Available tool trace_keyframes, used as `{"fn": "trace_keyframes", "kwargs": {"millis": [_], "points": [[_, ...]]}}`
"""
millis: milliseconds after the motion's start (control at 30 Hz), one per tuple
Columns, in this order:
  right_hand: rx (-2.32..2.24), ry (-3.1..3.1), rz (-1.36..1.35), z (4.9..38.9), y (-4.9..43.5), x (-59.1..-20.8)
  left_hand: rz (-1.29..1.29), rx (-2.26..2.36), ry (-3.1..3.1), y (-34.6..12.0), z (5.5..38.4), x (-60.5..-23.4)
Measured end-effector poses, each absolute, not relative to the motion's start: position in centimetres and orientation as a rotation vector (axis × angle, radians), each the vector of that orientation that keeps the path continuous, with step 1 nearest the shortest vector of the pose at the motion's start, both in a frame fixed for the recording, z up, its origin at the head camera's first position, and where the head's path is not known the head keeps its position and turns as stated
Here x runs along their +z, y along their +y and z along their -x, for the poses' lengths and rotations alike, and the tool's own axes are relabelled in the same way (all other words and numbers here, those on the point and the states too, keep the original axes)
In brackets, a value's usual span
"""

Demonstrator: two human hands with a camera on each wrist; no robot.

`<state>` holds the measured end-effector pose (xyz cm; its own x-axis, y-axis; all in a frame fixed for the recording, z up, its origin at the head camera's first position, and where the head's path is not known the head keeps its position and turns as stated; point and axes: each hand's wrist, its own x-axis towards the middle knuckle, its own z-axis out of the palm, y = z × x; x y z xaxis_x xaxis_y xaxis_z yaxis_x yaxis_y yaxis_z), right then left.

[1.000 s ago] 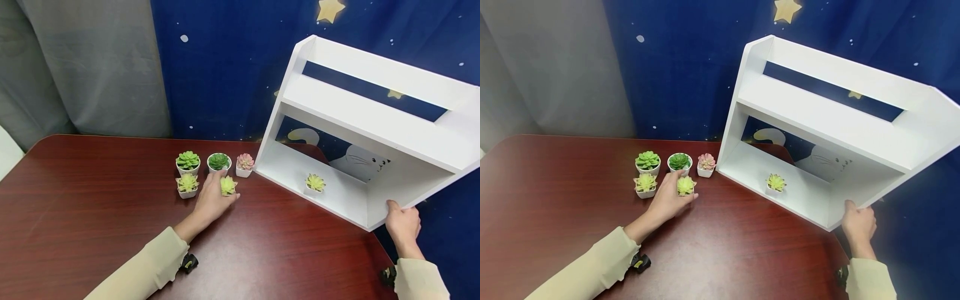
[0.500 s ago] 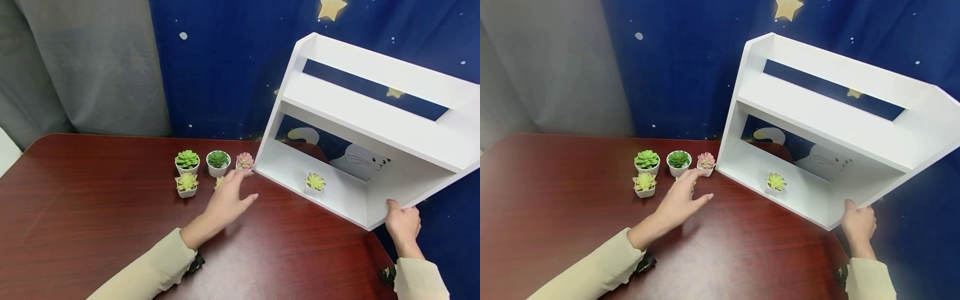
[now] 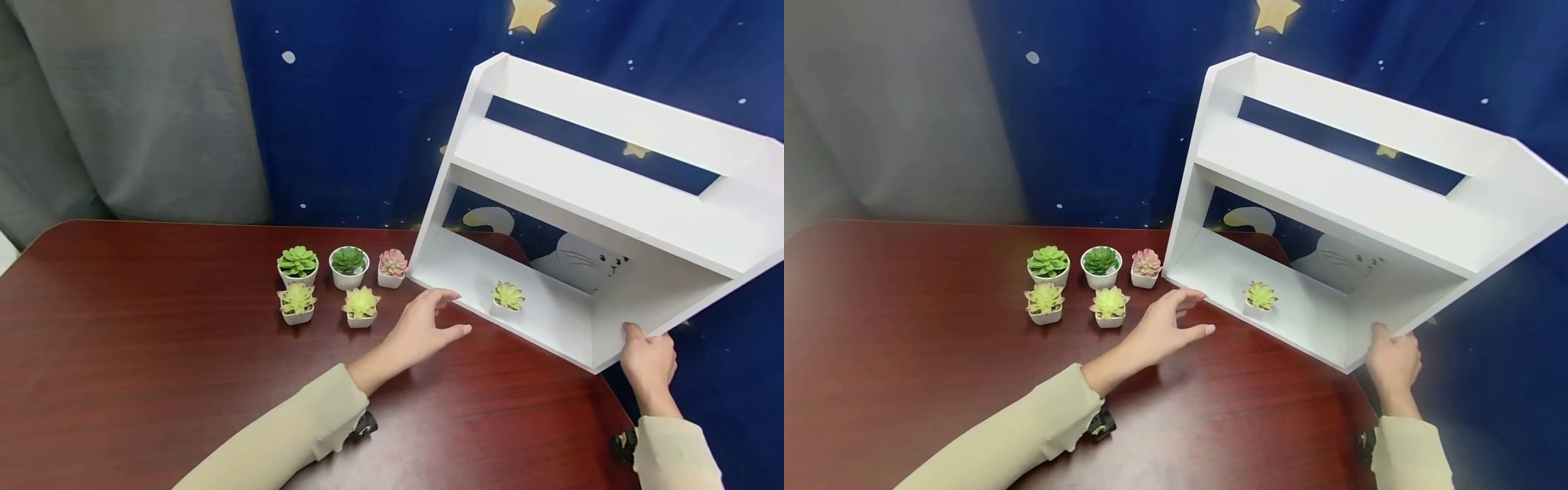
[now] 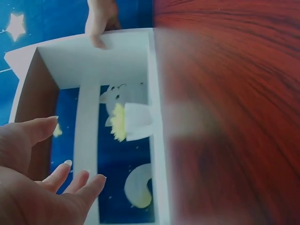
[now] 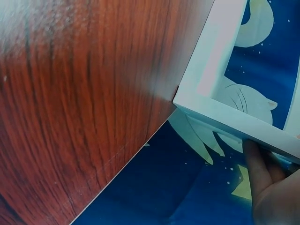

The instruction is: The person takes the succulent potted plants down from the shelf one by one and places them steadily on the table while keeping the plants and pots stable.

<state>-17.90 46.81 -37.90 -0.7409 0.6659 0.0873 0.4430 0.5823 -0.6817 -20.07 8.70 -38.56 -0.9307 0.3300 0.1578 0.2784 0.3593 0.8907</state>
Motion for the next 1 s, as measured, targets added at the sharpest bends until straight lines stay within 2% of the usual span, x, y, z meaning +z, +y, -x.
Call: {"fn": "trace_keyframes", "kwargs": {"millis": [367, 567, 733, 1000], "points": [[0.902, -2.476, 0.888, 17.9, 46.7, -37.8, -0.323, 2.037, 2.183, 13.8, 22.5, -40.1], [0.894, -2.464, 0.88, 17.6, 46.4, -37.8, -0.305, 2.14, 2.12, 15.5, 23.5, -41.1], [0.89, -2.463, 0.88, 17.5, 46.4, -37.7, -0.339, 2.073, 2.175, 16.6, 24.3, -41.8], [0.907, -2.471, 0.892, 17.6, 46.6, -38.2, -0.448, 1.724, 2.341, 18.0, 25.7, -42.6]]}}
